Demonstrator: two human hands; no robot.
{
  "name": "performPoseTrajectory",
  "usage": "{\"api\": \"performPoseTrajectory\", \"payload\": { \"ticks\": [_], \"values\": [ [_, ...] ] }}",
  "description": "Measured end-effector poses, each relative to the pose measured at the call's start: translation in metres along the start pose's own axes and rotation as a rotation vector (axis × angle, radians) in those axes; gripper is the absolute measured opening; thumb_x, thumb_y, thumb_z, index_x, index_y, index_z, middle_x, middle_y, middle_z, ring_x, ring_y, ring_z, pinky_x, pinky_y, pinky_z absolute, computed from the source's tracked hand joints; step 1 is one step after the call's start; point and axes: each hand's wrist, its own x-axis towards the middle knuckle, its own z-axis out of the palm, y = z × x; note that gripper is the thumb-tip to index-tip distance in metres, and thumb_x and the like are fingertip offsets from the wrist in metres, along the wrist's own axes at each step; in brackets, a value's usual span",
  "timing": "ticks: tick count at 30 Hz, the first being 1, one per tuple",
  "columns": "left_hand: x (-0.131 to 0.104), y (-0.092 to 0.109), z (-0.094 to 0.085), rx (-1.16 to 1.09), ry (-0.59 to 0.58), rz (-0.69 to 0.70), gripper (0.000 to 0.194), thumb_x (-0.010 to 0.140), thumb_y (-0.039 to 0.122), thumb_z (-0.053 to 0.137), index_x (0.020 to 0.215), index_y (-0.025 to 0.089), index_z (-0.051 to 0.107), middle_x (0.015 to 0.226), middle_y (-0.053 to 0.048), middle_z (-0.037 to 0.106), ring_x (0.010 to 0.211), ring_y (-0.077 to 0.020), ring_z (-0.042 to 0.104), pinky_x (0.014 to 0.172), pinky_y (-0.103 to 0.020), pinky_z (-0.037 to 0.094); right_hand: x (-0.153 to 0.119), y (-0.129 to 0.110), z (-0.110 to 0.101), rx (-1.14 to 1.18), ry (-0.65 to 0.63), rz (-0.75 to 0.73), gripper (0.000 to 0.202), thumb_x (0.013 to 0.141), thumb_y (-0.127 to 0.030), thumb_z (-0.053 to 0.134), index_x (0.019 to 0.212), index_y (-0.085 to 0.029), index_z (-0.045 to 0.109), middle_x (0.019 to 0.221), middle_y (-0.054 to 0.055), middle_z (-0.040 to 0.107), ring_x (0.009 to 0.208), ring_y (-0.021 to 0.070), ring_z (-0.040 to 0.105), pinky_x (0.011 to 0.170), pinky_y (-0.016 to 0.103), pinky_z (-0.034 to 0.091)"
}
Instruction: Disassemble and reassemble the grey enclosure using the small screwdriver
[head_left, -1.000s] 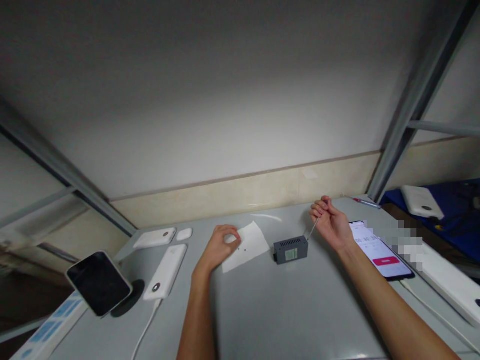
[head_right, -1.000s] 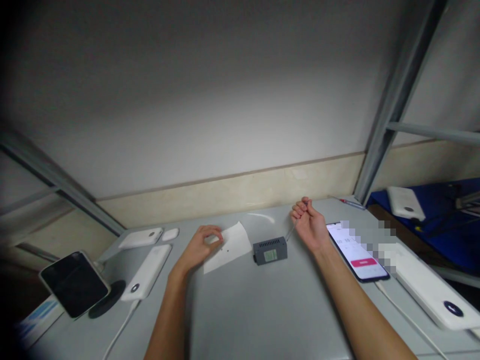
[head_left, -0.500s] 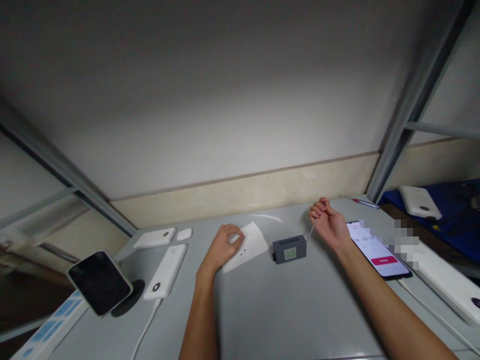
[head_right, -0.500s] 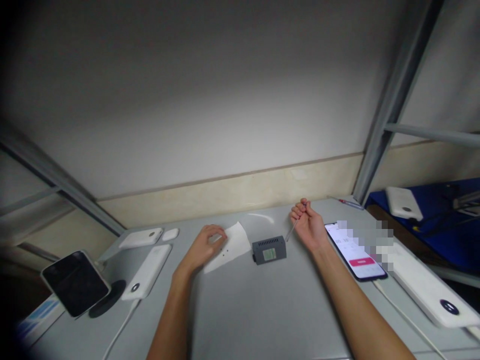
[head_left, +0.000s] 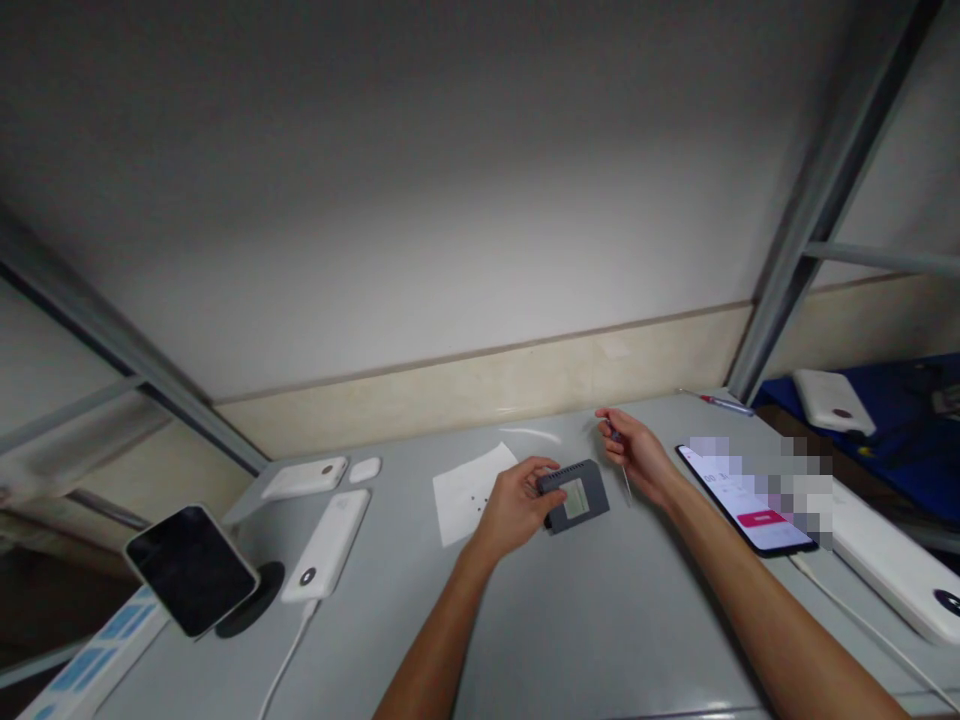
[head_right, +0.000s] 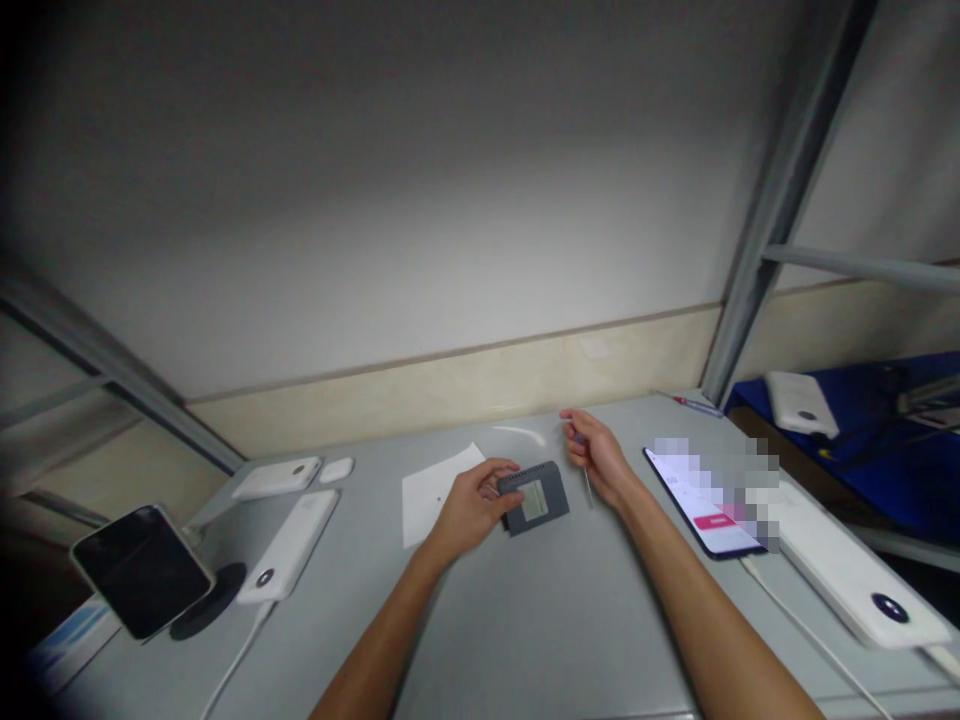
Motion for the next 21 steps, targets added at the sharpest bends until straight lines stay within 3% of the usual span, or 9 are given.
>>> {"api": "performPoseTrajectory", "payload": {
  "ticks": [3,6,9,11,13,15,18,21],
  "values": [
    [0.006,-0.005,-0.003,-0.281,0.118,-0.156,0.040,0.070,0.036,0.087,0.102,0.017,0.070,0.088,-0.003,0.074,0.073,-0.0164,0.067,0.065,-0.025,0.051,-0.007,0.003,0.009,-0.118,-0.060,0.057,0.034,0.082,-0.045,0.081,0.102,-0.019,0.071,0.079,-0.002,0.058,0.049,0.0051,0.027,0.039,0.018,0.015],
    [0.010,-0.007,-0.005,-0.508,0.182,-0.279,0.052,0.066,0.044,0.091,0.103,0.017,0.067,0.094,-0.006,0.076,0.076,-0.0179,0.071,0.068,-0.027,0.055,-0.018,0.000,0.018,-0.349,-0.228,0.057,0.045,0.085,-0.051,0.078,0.120,-0.024,0.070,0.094,0.001,0.068,0.054,0.0068,0.039,0.044,0.019,0.028],
    [0.010,-0.008,-0.005,-0.620,0.163,-0.350,0.057,0.064,0.044,0.094,0.106,0.015,0.066,0.093,-0.009,0.077,0.075,-0.0186,0.072,0.070,-0.029,0.057,-0.024,-0.002,0.023,-0.475,-0.368,-0.014,0.059,0.083,-0.050,0.082,0.135,-0.027,0.065,0.120,0.006,0.070,0.090,0.0167,0.063,0.073,0.025,0.049],
    [0.010,-0.009,-0.004,-0.629,0.128,-0.380,0.057,0.066,0.046,0.093,0.106,0.014,0.067,0.093,-0.010,0.077,0.074,-0.0182,0.072,0.068,-0.029,0.057,-0.025,-0.003,0.024,-0.497,-0.384,-0.037,0.064,0.080,-0.048,0.085,0.136,-0.027,0.064,0.128,0.007,0.068,0.110,0.0226,0.063,0.092,0.032,0.049],
    [0.010,-0.010,-0.001,-0.588,0.110,-0.356,0.059,0.069,0.052,0.091,0.106,0.014,0.067,0.090,-0.009,0.076,0.070,-0.0170,0.070,0.064,-0.028,0.056,-0.024,-0.003,0.023,-0.537,-0.363,-0.047,0.062,0.078,-0.048,0.086,0.132,-0.025,0.065,0.124,0.008,0.069,0.112,0.0241,0.063,0.097,0.035,0.047],
    [0.010,-0.012,0.002,-0.493,0.125,-0.282,0.064,0.071,0.063,0.086,0.107,0.014,0.066,0.086,-0.008,0.074,0.064,-0.0157,0.067,0.058,-0.026,0.053,-0.023,-0.004,0.023,-0.584,-0.319,-0.061,0.056,0.079,-0.050,0.084,0.125,-0.024,0.068,0.116,0.007,0.071,0.103,0.0224,0.064,0.089,0.033,0.049],
    [0.010,-0.013,0.006,-0.307,0.133,-0.158,0.073,0.074,0.072,0.078,0.116,0.014,0.064,0.093,-0.009,0.075,0.069,-0.0173,0.068,0.057,-0.026,0.051,-0.024,-0.007,0.024,-0.640,-0.247,-0.033,0.051,0.081,-0.056,0.079,0.119,-0.023,0.070,0.092,0.002,0.068,0.073,0.0152,0.056,0.062,0.025,0.043],
    [0.005,-0.012,0.010,-0.090,0.097,-0.018,0.064,0.086,0.059,0.074,0.131,0.017,0.060,0.119,-0.014,0.072,0.093,-0.0213,0.070,0.074,-0.030,0.056,-0.024,-0.010,0.024,-0.695,-0.201,0.029,0.055,0.081,-0.061,0.077,0.118,-0.022,0.069,0.068,-0.005,0.054,0.053,0.0092,0.035,0.047,0.022,0.024]
  ]
}}
